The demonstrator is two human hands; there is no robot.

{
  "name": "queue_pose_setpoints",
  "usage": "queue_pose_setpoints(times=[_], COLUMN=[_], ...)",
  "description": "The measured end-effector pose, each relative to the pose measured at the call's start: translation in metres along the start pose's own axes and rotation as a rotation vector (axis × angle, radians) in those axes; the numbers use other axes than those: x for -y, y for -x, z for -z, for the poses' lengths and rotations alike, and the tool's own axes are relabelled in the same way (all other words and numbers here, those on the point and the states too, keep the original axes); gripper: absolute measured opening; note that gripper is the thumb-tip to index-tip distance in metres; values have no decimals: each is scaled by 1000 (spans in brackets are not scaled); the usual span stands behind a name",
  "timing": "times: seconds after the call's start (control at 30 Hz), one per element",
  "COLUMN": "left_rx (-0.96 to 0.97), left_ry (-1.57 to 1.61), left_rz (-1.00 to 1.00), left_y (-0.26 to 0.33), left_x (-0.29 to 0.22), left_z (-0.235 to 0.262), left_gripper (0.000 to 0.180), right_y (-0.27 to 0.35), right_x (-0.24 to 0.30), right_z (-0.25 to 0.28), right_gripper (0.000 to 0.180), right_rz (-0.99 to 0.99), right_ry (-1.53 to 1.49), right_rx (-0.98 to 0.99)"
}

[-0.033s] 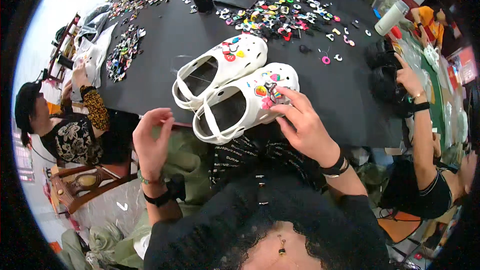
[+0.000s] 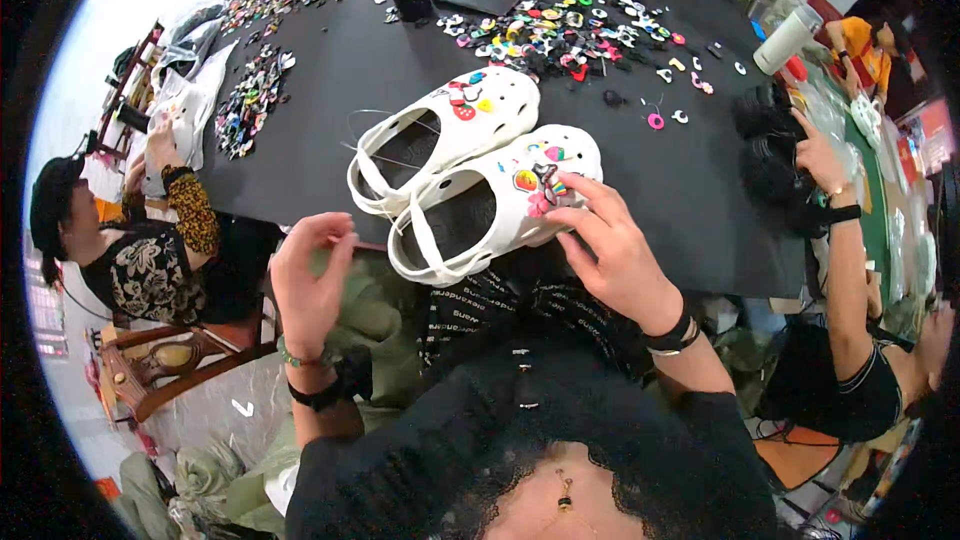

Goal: Attaching decorative charms to rubber clogs and placing them in plastic bags.

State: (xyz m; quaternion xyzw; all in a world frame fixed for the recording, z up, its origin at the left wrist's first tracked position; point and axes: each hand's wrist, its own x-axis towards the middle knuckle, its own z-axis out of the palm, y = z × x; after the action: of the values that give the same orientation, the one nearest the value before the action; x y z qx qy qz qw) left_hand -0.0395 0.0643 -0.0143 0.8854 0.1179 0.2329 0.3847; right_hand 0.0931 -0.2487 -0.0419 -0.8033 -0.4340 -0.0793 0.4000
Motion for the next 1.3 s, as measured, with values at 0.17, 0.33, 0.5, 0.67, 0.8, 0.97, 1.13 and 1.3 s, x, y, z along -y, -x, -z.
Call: queue_pose_setpoints(times=[0.17,0.33,0.5,0.67,0.8,0.97,1.13,1.3], left_rx=[104,329,260,264,417,492,517,534], left_ry=[108,101,-126,-333,-360,-418,-473,-318], left_rz=[-245,-661,-949,-355,-118,-321,-322,-206], left_y=[-8,-34,-87,-89,-79,-82,-107,-113], left_x=[-53,-102,-100,-65,-36,-22,-20,-8], left_z=[-3,-13,-70,-81,-64,-67,-89,-99], left_gripper=[27,30,35,54,59,60,58,57], right_y=[7,10,9,12,14,9,10,14], right_x=[-3,-4,-2,-6,-12,-11,-8,-15], right_z=[6,7,6,4,2,1,2,-1], right_gripper=[28,30,32,29,28,28,28,27], right_rz=[-40,-41,-49,-68,-52,-54,-63,-54], right_ry=[10,12,72,49,69,84,34,33], right_rx=[3,2,31,60,42,54,32,18])
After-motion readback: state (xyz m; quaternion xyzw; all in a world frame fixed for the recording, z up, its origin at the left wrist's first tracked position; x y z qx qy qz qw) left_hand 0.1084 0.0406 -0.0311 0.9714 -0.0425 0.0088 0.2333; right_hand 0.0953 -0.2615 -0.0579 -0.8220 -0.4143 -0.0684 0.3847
